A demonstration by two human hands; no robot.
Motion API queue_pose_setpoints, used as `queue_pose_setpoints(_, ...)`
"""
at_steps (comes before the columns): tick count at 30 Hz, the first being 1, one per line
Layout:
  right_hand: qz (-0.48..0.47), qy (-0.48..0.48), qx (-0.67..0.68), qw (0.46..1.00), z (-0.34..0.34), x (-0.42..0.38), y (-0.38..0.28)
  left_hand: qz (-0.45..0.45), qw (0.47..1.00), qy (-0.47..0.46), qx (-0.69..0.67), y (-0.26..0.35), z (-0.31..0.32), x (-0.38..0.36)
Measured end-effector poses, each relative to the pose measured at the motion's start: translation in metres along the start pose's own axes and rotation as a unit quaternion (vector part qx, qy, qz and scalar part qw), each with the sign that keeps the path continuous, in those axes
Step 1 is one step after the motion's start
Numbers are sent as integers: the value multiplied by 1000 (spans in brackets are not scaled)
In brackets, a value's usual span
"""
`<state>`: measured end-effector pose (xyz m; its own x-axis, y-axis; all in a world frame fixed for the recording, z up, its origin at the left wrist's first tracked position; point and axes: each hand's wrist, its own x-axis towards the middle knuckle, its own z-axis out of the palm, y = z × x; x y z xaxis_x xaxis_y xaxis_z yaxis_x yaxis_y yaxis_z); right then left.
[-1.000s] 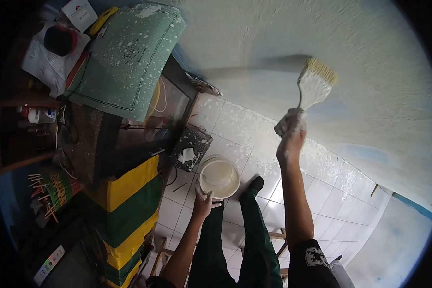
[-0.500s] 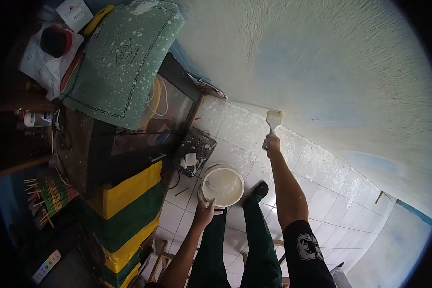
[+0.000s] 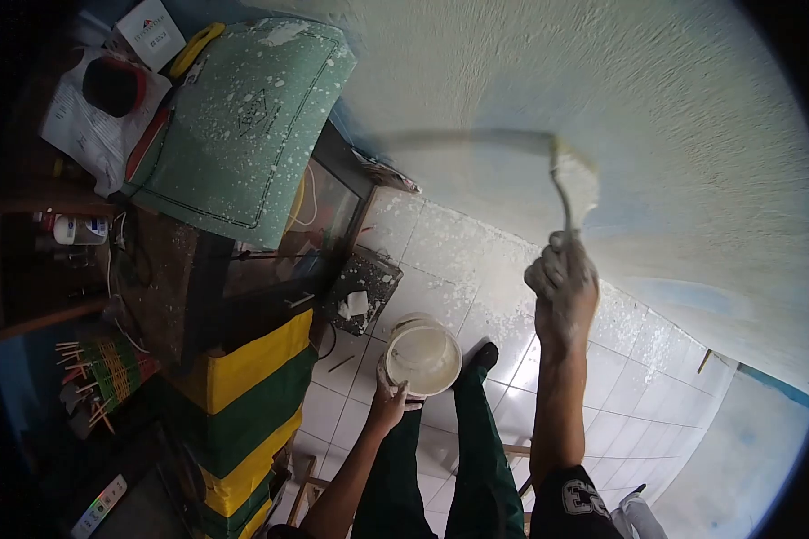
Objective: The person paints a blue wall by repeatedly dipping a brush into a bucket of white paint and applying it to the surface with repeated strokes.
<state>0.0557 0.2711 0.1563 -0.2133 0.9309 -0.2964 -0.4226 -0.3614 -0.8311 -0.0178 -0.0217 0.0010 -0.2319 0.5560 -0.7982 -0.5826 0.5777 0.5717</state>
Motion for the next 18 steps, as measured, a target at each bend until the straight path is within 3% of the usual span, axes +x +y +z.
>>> queue_pose_setpoints(5,-71,-35,-26,997,37,-18,-24,-9,1000,-1,-13,3,-7,2)
queue_pose_setpoints(9,-79,16,-38,996,19,28,53,-9,1000,-3,-18,3,-12,3)
queue_pose_setpoints(12,-89,5,-46,995,-38,87,142,-22,999,5,-28,-2,-18,7)
queue_pose_setpoints(18,82,82,-128,985,-133,102,269,-15,999,21,-19,-12,-25,19)
